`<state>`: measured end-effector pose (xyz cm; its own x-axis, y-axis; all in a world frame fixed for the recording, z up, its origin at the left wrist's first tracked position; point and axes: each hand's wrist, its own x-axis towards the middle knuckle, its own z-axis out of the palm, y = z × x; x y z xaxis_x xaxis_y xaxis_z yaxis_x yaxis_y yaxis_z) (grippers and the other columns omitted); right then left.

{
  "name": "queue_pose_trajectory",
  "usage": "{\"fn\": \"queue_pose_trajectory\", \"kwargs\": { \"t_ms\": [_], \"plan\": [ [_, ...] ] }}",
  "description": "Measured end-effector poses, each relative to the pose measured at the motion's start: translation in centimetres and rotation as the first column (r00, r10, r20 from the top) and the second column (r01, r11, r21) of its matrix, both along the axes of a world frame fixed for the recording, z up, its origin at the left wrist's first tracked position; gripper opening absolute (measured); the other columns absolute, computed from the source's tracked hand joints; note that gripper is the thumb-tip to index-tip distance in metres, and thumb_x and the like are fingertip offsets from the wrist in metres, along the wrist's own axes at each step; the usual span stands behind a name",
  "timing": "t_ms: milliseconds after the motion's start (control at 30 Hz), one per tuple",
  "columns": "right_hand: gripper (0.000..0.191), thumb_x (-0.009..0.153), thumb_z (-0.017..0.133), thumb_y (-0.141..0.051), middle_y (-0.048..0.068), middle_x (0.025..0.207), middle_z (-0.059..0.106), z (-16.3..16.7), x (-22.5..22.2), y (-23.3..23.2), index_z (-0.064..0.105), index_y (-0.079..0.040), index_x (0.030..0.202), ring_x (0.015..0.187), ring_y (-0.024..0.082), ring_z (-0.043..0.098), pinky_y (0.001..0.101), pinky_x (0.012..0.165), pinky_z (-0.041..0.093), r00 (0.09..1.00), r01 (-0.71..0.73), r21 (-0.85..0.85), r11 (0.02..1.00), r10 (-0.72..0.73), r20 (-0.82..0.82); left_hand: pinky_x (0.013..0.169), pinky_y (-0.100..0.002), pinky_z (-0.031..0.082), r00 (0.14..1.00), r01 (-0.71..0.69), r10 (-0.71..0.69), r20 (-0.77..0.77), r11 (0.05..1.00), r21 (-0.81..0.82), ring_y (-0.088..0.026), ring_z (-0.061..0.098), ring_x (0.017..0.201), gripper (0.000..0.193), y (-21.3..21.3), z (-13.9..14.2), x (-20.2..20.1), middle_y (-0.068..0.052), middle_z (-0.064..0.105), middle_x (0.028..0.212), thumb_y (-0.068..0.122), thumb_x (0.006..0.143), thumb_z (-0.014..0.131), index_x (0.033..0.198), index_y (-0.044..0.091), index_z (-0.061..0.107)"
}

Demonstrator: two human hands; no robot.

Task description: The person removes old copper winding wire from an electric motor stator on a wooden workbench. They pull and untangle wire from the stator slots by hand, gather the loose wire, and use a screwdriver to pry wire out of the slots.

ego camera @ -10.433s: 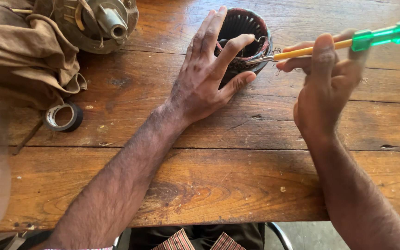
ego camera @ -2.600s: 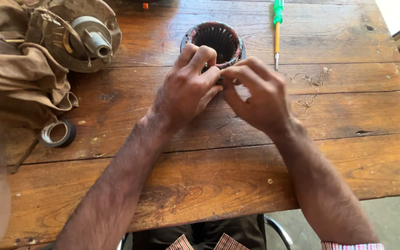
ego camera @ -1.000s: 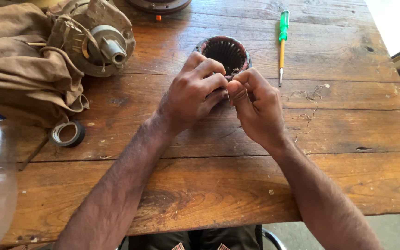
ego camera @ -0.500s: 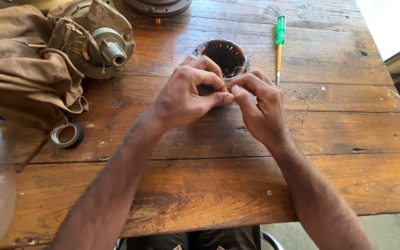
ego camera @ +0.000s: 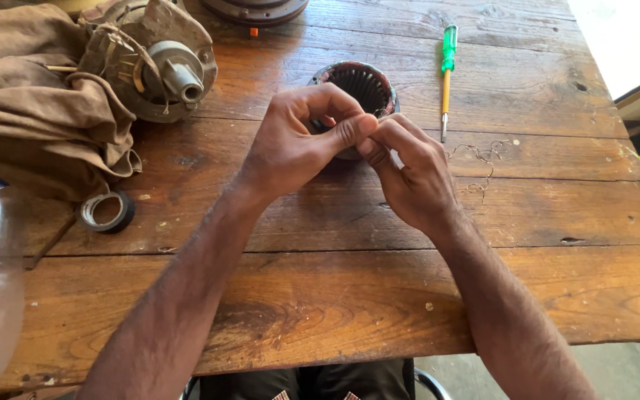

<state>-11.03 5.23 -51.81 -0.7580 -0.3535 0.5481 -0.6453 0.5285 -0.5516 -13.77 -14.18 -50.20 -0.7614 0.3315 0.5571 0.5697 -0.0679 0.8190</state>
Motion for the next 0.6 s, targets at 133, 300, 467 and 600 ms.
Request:
{"fn": "queue_pose_trajectory", "kwargs": {
  "t_ms": [133,300,467,600],
  "plan": [
    [0.009,0.107,0.066,-0.01,0.012,0.102,0.066,0.08,0.18,-0.49,0.063,-0.001,0.108,0.09,0.025,0.069,0.0391,0.077,0.054,0.994,0.003,0.003,1.0,-0.002,-0.105,0.064,-0.026,0.05,0.979,-0.083,0.084,0.188,0.996,-0.018,-0.006,0.063,0.072,0.024,0.23,0.04,0.12,0.002,0.07,0.078,0.03,0.097,0.075,0.097,0.007,0.07],
    [0.006,0.106,0.066,-0.006,0.013,0.099,0.067,-0.27,0.49,-0.92,0.063,-0.001,0.108,0.086,0.026,0.069,0.0393,0.074,0.054,0.991,0.043,0.011,0.999,-0.042,-0.127,0.072,-0.024,0.052,0.994,-0.101,0.1,-0.033,0.995,-0.022,-0.005,0.064,0.082,0.024,0.11,-0.06,0.06,0.001,0.07,0.087,0.028,0.104,0.073,0.099,0.005,0.067],
    [0.002,0.107,0.063,-0.001,0.012,0.098,0.067,-0.57,0.23,-0.45,0.061,-0.001,0.108,0.084,0.024,0.071,0.0364,0.073,0.057,0.989,0.03,0.018,0.999,-0.027,-0.142,0.068,-0.023,0.054,0.993,-0.08,0.082,0.081,0.996,-0.028,-0.004,0.065,0.076,0.023,0.08,-0.49,0.04,0.002,0.069,0.08,0.027,0.101,0.072,0.095,0.006,0.065],
    [0.003,0.107,0.063,-0.001,0.013,0.098,0.067,-0.43,-0.35,0.05,0.062,-0.001,0.11,0.085,0.024,0.071,0.0361,0.074,0.057,0.985,-0.011,0.035,0.999,0.017,-0.172,0.069,-0.024,0.054,0.994,-0.092,0.095,0.062,0.995,-0.046,-0.005,0.064,0.076,0.023,0.1,-0.81,-0.23,0.001,0.069,0.081,0.025,0.101,0.075,0.092,0.005,0.068]
  ]
}}
